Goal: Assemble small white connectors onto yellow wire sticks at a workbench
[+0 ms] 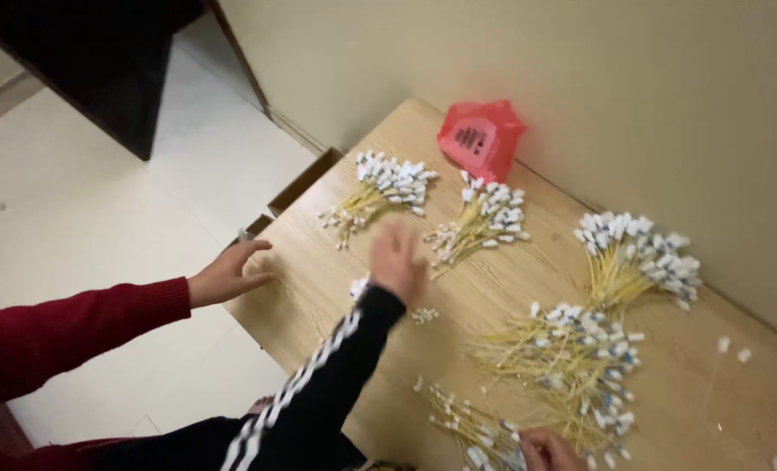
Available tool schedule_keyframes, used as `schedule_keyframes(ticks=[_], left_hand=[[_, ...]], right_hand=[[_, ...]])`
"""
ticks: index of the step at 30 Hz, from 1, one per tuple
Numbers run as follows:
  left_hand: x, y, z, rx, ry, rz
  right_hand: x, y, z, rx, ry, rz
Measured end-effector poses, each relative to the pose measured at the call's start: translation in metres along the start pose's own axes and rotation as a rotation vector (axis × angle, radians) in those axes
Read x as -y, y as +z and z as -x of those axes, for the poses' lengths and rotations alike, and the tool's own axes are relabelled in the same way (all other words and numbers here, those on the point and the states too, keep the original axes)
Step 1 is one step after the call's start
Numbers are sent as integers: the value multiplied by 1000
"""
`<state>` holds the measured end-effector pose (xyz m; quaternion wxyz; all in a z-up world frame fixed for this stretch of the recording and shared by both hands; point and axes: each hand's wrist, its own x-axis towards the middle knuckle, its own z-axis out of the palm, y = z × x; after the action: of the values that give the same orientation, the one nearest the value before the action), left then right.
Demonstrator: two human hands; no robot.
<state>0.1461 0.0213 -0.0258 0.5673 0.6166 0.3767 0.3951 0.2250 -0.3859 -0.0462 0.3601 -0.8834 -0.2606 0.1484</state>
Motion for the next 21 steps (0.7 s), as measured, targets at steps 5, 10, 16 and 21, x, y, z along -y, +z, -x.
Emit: schedule_keyframes(ticks=[5,10,16,21], left_hand=[[-69,7,140,587,-8,-415],[-26,-24,181,608,-197,-552],[-97,-22,204,536,-513,65],[-88,3,231,704,-551,345]], right_hand=[[93,-48,3,329,81,37],[135,-58,19,223,-157,-168],[147,-59,28,211,-150,-255],[162,-65,34,195,-244,-134]])
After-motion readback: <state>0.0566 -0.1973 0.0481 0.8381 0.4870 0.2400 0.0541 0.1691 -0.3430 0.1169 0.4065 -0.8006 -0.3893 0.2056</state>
